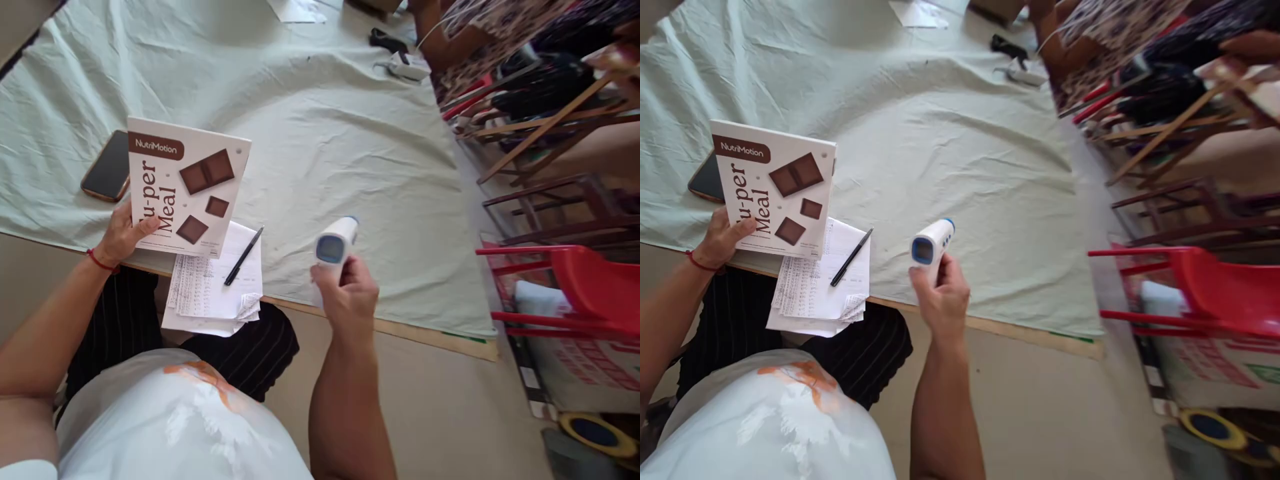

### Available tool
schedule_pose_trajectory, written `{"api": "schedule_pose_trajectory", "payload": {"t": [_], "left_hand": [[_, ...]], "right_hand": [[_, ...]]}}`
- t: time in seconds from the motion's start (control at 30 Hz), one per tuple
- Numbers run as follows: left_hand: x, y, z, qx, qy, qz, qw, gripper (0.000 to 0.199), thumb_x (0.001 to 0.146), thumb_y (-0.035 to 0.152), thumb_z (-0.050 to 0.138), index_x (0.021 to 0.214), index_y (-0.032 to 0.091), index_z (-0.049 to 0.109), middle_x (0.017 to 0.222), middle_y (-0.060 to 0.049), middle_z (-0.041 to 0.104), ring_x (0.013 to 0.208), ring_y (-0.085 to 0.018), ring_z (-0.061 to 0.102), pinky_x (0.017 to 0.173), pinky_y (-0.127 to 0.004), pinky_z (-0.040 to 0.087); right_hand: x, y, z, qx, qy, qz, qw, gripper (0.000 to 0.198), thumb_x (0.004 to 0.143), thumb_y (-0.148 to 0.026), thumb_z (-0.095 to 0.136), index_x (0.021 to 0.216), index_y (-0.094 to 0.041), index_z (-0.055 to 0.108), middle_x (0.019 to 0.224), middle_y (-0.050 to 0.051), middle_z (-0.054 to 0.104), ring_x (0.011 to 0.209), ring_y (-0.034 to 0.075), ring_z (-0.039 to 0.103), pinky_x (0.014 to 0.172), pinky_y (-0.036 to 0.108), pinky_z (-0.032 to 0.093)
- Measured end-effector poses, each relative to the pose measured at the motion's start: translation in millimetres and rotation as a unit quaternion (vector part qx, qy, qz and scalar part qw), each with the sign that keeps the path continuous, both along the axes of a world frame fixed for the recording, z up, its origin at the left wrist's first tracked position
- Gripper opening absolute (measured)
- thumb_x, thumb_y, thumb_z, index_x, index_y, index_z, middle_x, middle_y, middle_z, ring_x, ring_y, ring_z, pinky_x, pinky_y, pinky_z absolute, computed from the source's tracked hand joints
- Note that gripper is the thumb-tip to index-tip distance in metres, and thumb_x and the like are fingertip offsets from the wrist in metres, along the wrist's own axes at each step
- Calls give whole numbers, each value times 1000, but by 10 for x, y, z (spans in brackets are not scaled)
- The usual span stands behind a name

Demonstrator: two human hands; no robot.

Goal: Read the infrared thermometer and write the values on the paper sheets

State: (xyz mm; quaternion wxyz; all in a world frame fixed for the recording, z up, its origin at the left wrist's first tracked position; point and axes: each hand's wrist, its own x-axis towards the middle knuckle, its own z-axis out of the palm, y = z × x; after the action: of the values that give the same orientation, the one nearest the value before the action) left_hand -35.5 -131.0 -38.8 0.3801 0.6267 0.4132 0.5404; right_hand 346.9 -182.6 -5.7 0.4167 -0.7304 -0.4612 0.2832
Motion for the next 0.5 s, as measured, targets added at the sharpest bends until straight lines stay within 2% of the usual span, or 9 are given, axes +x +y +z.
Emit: {"api": "schedule_pose_trajectory", "payload": {"t": [0.03, 0.07, 0.13, 0.17, 0.23, 0.37, 0.5], "left_hand": [[-3, 0, 2, -1, -3, -5, 1000, 48, 87, 60, 83, 111, 18, 77, 108, -10, 78, 96, -28, 74, 87, -38, 63], [-6, 1, 6, -2, -2, -8, 1000, 48, 87, 60, 83, 111, 18, 77, 108, -10, 78, 95, -27, 74, 85, -37, 63], [-14, 4, 11, -4, 3, -12, 1000, 49, 86, 60, 84, 111, 18, 78, 107, -9, 78, 94, -27, 74, 84, -37, 64], [-19, 8, 14, -4, 7, -14, 1000, 50, 86, 61, 84, 111, 18, 78, 107, -9, 78, 94, -27, 74, 84, -37, 64], [-28, 20, 14, -2, 12, -20, 1000, 53, 86, 63, 83, 112, 18, 77, 108, -9, 78, 96, -27, 74, 86, -38, 64], [-36, 61, -1, 4, 15, -43, 999, 56, 87, 63, 82, 119, 17, 74, 114, -10, 77, 102, -29, 74, 92, -40, 62], [-36, 109, -42, 27, -1, -77, 997, 63, 86, 64, 83, 128, 19, 68, 120, -10, 76, 106, -30, 74, 93, -41, 62]], "right_hand": [[-193, -152, 43, 37, 120, 16, 992, 40, 67, -50, 77, 95, -22, 66, 74, 0, 65, 66, 17, 57, 62, 32, 47], [-396, -305, 87, 37, 238, 64, 968, 42, 67, -50, 79, 97, -23, 66, 70, -1, 63, 60, 15, 55, 57, 31, 45], [-802, -566, 169, -3, 409, 156, 899, 48, 69, -49, 83, 105, -23, 67, 70, -2, 63, 54, 12, 50, 51, 28, 40], [-993, -657, 200, -26, 457, 185, 869, 46, 68, -47, 85, 102, -22, 67, 68, -3, 62, 52, 11, 49, 50, 27, 38], [-1323, -744, 237, -59, 503, 207, 837, 37, 70, -42, 84, 93, -22, 64, 65, -4, 58, 52, 9, 48, 51, 27, 37], [-1732, -712, 220, -73, 520, 205, 826, 31, 72, -37, 80, 85, -22, 57, 64, -8, 53, 54, 8, 47, 55, 27, 37], [-1917, -710, 156, -81, 491, 194, 845, 34, 71, -38, 80, 91, -22, 57, 70, -7, 54, 59, 9, 46, 59, 29, 38]]}}
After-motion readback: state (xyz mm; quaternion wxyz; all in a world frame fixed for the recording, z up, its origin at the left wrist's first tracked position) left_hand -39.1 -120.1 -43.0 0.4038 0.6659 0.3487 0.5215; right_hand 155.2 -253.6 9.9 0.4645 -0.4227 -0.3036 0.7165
